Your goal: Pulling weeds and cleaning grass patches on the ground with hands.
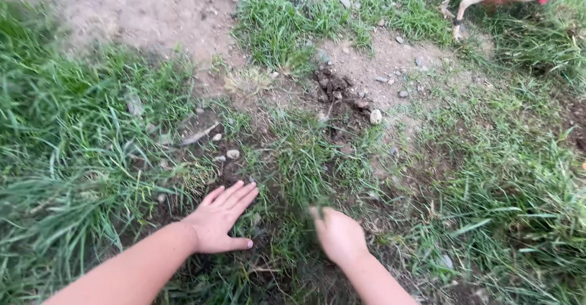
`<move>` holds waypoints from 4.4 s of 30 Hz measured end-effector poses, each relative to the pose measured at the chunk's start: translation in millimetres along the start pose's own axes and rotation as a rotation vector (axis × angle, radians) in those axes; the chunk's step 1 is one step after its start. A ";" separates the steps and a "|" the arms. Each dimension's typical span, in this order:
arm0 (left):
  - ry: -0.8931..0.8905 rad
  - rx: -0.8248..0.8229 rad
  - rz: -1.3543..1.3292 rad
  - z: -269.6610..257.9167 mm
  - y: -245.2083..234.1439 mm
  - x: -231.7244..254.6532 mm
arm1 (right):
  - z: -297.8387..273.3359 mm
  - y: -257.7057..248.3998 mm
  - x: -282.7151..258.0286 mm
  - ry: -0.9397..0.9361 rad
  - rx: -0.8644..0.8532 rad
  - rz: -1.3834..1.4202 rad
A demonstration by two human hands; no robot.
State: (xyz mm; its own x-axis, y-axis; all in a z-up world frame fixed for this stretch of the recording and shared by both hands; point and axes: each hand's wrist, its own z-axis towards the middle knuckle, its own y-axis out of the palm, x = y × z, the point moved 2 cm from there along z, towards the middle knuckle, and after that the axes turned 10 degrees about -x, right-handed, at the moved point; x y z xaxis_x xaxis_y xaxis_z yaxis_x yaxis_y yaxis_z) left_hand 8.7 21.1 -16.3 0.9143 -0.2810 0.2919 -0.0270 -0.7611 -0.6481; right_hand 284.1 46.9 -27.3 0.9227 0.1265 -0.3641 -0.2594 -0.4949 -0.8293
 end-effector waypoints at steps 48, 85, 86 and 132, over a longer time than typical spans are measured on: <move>-0.122 0.150 0.070 58.0 -129.1 75.6 | 20.6 -22.7 102.7 0.453 0.450 0.806; 0.008 0.320 -0.039 148.2 -102.5 58.3 | 84.7 -49.6 54.2 0.210 0.097 -0.354; 0.095 0.468 -0.134 155.5 -99.2 51.3 | 88.5 -40.9 60.2 0.244 0.118 -0.224; 0.304 -0.076 0.045 79.6 -253.4 269.9 | -166.3 -355.8 150.1 0.490 0.120 1.399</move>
State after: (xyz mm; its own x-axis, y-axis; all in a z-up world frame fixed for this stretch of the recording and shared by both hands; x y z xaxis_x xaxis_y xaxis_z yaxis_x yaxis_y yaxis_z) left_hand 294.5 184.6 170.7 0.7492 -0.4682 0.4685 -0.1049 -0.7823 -0.6139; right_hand 562.3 99.0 283.7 -0.0936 -0.6868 -0.7208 -0.9938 0.1077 0.0265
